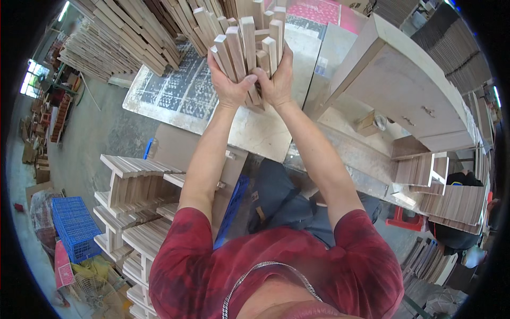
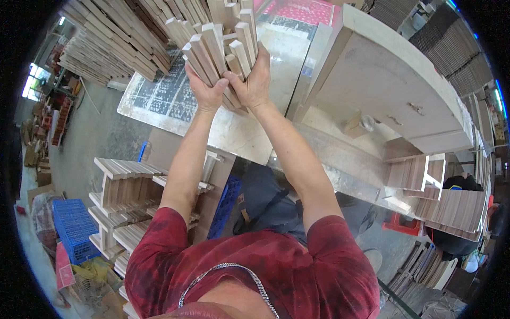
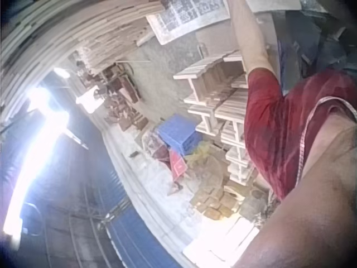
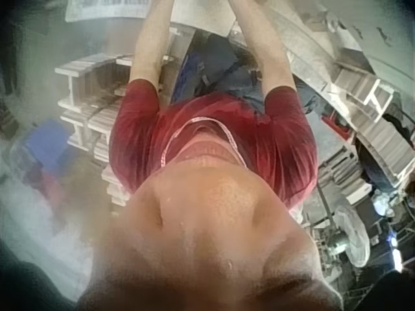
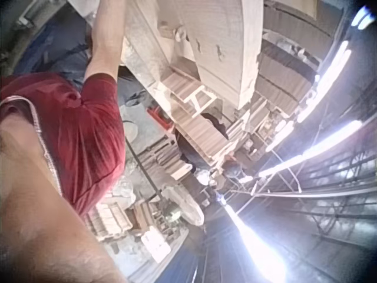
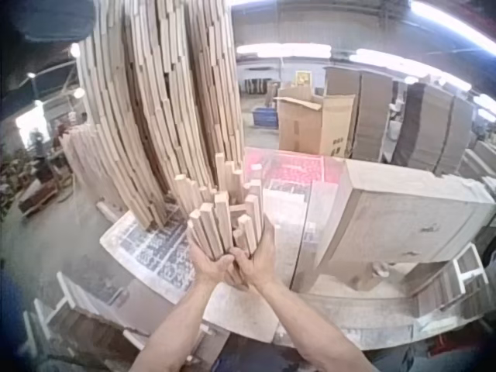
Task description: Manually assemble and stack wooden cross-pieces for furniture frames.
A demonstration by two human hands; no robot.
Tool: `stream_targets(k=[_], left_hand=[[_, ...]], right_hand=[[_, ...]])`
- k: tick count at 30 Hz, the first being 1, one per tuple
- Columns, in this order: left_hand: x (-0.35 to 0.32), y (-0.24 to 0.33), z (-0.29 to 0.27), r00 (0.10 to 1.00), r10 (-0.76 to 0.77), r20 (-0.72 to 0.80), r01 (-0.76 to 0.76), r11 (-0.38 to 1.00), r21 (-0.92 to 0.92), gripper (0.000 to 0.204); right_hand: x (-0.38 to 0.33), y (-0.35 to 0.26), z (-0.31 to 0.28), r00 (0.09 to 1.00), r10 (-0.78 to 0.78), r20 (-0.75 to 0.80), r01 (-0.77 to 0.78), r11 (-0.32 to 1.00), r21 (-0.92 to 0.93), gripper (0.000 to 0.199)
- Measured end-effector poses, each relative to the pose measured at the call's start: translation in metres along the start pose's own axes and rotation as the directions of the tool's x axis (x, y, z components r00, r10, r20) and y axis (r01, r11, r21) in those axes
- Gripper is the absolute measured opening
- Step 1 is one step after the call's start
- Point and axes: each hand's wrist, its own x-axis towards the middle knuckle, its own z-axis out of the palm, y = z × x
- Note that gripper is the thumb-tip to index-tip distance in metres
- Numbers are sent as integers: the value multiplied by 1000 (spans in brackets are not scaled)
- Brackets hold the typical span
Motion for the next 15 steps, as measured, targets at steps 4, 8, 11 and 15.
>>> stream_targets(k=[4, 8, 11, 15], left_hand=[[-17, -14, -11, 999, 0, 46, -11, 972, 233, 141], [-17, -6, 0, 999, -45, -15, 47, 988, 150, 128], [-10, -5, -2, 996, -71, -55, 77, 990, 117, 122], [-10, -14, -15, 998, -64, 17, 58, 965, 255, 145]], right_hand=[[-5, 5, -10, 994, -106, 33, 108, 992, -59, 118], [-6, 7, -10, 990, -134, 39, 137, 986, -90, 123], [-3, 9, -5, 974, -215, 74, 226, 951, -210, 120], [-9, 14, -12, 988, -146, 46, 151, 978, -146, 109]])
